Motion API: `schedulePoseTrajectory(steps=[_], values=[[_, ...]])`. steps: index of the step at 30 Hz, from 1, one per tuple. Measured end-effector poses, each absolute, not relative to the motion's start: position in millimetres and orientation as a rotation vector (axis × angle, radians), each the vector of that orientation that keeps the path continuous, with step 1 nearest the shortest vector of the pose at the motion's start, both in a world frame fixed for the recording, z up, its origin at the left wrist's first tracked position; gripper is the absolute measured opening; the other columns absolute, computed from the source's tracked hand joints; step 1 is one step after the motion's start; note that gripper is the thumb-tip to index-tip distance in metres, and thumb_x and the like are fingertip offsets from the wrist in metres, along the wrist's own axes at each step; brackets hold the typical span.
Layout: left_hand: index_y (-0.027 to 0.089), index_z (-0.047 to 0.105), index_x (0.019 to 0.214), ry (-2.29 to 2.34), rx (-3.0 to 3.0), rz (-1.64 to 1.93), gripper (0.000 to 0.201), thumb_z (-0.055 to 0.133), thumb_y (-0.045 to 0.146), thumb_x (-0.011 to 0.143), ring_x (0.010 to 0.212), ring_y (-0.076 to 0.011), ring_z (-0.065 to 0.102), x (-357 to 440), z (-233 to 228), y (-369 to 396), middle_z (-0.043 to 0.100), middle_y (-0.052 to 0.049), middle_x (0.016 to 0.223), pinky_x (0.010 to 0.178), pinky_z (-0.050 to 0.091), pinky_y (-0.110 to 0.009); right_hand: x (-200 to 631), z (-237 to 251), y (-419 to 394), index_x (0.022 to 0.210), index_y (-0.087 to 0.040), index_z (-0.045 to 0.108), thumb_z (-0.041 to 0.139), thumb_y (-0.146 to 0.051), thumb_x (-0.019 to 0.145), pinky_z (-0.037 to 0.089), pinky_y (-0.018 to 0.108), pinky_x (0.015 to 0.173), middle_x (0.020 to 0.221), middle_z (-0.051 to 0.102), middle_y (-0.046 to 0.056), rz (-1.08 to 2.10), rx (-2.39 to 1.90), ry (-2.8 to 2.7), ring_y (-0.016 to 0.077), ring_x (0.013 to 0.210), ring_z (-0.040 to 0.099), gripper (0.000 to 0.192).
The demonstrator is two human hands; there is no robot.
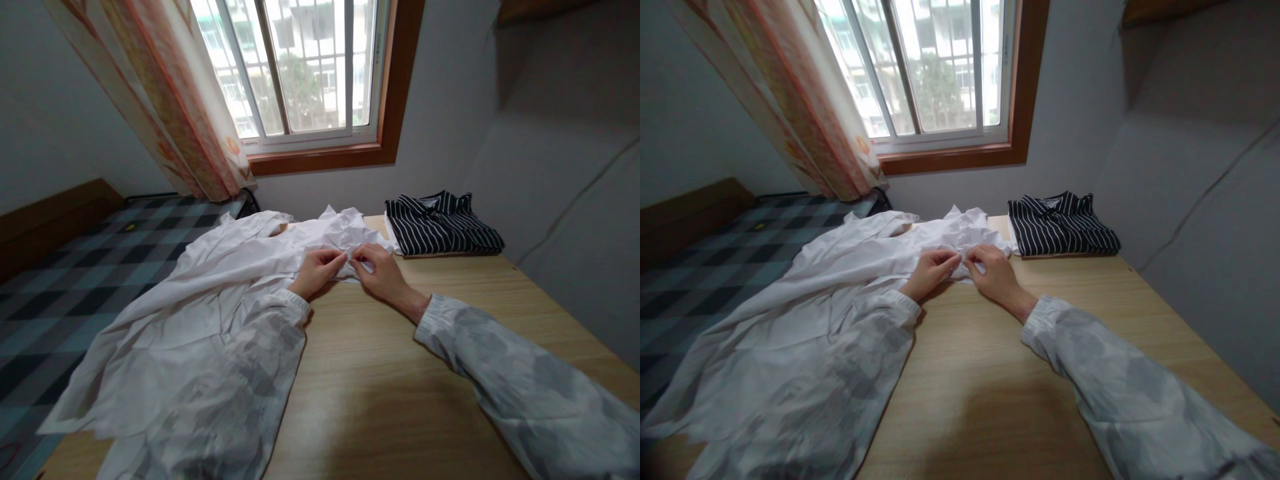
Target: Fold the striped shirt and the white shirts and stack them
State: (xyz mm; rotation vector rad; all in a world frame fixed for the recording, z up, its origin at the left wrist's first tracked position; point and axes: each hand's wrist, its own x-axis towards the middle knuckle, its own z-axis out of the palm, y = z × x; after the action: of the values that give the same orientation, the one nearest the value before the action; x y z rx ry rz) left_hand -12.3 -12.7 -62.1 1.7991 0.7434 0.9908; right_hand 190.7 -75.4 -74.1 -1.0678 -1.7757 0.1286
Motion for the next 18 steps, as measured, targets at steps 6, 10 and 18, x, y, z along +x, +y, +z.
schedulePoseTrajectory(steps=[6, 10, 18], values=[[0.018, 0.076, 0.083, 0.708, 1.801, 0.960, 0.052, 0.079, 0.068, 0.092, 0.066, -0.0143, 0.046, -11.4, -59.9, -11.6, 0.059, 0.000, 0.071, 0.061, 0.035, -0.028, 185.5, -74.7, -74.2, 0.089, -0.026, 0.062, 0.066, -0.024, 0.104, 0.052, 0.042, 0.088, 0.091, 0.071, 0.004, 0.193, -1.028, -1.739, 0.0260, 0.092, 0.066, 0.016], [0.020, 0.068, 0.079, 0.698, 1.742, 0.959, 0.052, 0.079, 0.070, 0.089, 0.067, -0.0144, 0.044, -9.7, -62.1, -8.8, 0.054, 0.002, 0.071, 0.061, 0.036, -0.028, 185.0, -72.7, -73.4, 0.091, -0.026, 0.062, 0.065, -0.025, 0.106, 0.052, 0.041, 0.088, 0.092, 0.070, 0.004, 0.233, -0.993, -1.752, 0.0256, 0.093, 0.066, 0.015], [0.023, 0.063, 0.076, 0.651, 1.693, 0.913, 0.044, 0.079, 0.062, 0.087, 0.071, -0.0171, 0.048, -11.1, -61.6, -5.9, 0.055, 0.000, 0.074, 0.066, 0.045, -0.030, 188.1, -71.3, -74.7, 0.096, -0.026, 0.065, 0.062, -0.025, 0.110, 0.052, 0.041, 0.092, 0.097, 0.072, 0.005, 0.197, -0.970, -1.858, 0.0262, 0.098, 0.066, 0.015]])
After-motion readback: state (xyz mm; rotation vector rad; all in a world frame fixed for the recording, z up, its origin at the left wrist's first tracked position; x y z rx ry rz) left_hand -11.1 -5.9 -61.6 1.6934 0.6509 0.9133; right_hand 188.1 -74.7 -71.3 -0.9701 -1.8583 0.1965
